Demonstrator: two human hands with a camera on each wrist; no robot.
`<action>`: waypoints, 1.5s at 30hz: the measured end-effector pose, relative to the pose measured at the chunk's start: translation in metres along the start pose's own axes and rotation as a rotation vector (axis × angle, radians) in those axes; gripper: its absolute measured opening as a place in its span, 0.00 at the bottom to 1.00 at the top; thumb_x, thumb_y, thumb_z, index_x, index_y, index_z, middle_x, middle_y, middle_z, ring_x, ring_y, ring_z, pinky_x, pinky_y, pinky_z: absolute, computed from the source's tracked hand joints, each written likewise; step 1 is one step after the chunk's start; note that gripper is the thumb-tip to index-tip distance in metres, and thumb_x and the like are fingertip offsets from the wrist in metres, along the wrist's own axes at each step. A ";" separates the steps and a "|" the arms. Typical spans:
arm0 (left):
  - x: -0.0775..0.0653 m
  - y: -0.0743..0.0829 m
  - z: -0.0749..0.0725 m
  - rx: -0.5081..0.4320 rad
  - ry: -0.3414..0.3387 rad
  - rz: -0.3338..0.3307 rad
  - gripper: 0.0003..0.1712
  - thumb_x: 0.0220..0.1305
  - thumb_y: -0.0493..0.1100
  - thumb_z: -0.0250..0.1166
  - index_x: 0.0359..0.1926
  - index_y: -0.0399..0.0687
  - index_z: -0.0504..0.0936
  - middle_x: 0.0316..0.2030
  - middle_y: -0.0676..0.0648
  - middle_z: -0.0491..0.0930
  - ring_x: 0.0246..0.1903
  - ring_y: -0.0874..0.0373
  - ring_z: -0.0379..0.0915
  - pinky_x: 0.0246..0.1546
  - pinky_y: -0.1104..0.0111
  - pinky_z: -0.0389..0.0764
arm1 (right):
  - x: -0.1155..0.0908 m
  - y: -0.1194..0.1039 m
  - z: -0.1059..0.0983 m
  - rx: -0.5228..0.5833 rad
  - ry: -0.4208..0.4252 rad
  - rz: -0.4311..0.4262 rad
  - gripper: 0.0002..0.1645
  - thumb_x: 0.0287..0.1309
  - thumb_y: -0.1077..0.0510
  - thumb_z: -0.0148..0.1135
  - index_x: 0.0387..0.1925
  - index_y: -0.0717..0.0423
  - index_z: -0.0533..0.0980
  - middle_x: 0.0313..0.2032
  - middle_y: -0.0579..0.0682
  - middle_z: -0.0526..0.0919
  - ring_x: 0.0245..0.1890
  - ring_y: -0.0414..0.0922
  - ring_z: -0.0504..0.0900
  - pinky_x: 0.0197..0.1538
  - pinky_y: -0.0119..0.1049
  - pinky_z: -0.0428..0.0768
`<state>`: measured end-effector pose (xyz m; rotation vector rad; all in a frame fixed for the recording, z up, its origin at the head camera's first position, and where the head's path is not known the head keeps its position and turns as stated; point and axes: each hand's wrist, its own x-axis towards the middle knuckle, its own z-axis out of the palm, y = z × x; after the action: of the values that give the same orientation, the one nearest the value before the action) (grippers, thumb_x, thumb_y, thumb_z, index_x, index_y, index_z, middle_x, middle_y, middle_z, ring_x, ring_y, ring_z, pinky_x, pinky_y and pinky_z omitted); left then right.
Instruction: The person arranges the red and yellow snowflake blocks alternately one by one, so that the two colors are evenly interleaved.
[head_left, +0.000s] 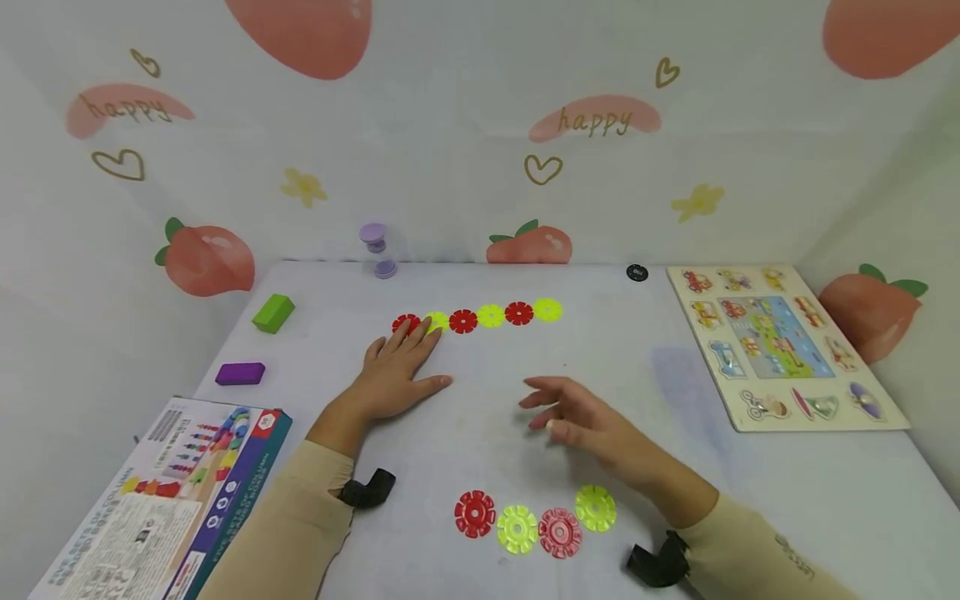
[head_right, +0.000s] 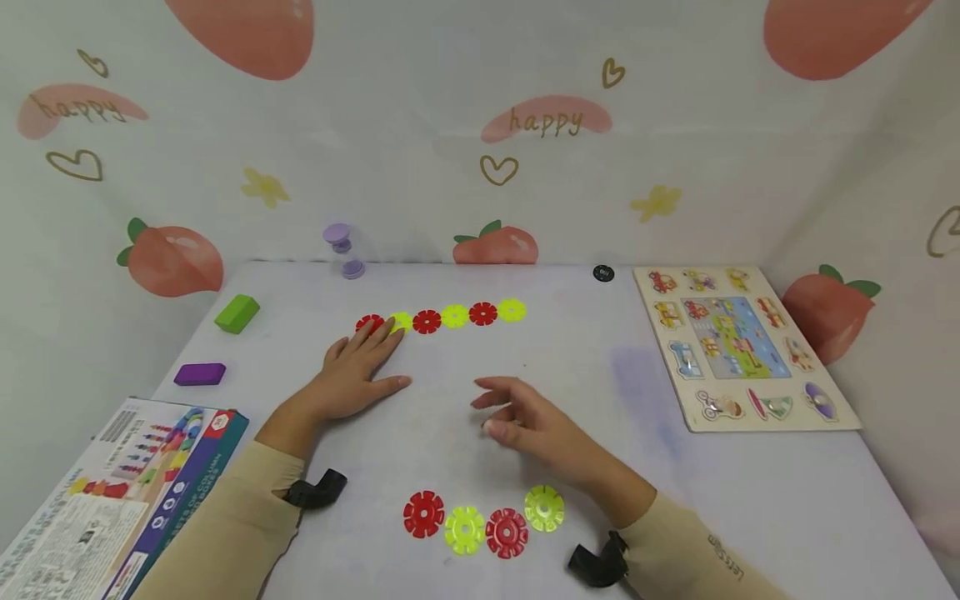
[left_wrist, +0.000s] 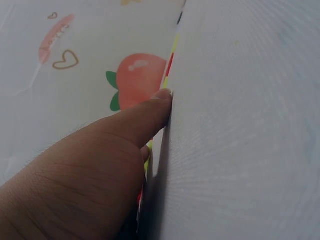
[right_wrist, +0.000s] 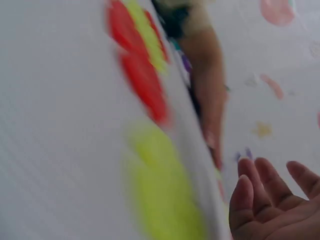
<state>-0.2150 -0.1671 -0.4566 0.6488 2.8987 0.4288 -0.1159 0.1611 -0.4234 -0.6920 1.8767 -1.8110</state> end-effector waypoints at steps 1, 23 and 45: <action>0.000 -0.001 -0.001 0.002 0.001 0.000 0.50 0.58 0.76 0.49 0.75 0.62 0.48 0.75 0.53 0.38 0.72 0.47 0.28 0.63 0.41 0.34 | 0.001 0.002 0.008 0.020 -0.033 0.019 0.30 0.68 0.58 0.52 0.70 0.46 0.59 0.62 0.61 0.67 0.57 0.62 0.70 0.54 0.54 0.73; -0.001 -0.004 0.001 -0.007 0.008 -0.004 0.50 0.58 0.76 0.49 0.75 0.61 0.50 0.75 0.53 0.39 0.72 0.47 0.28 0.63 0.41 0.34 | 0.013 0.010 0.084 -0.600 -0.117 0.089 0.18 0.54 0.50 0.71 0.43 0.36 0.72 0.39 0.30 0.73 0.39 0.32 0.71 0.43 0.33 0.72; -0.001 -0.002 0.001 -0.007 0.014 0.015 0.50 0.59 0.76 0.49 0.75 0.62 0.48 0.75 0.54 0.37 0.72 0.48 0.27 0.63 0.42 0.33 | 0.039 0.023 -0.081 -0.330 0.655 0.218 0.20 0.65 0.62 0.58 0.57 0.56 0.69 0.42 0.58 0.74 0.37 0.51 0.82 0.38 0.38 0.82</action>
<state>-0.2143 -0.1690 -0.4579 0.6688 2.9057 0.4471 -0.1978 0.2003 -0.4412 0.0433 2.5855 -1.7248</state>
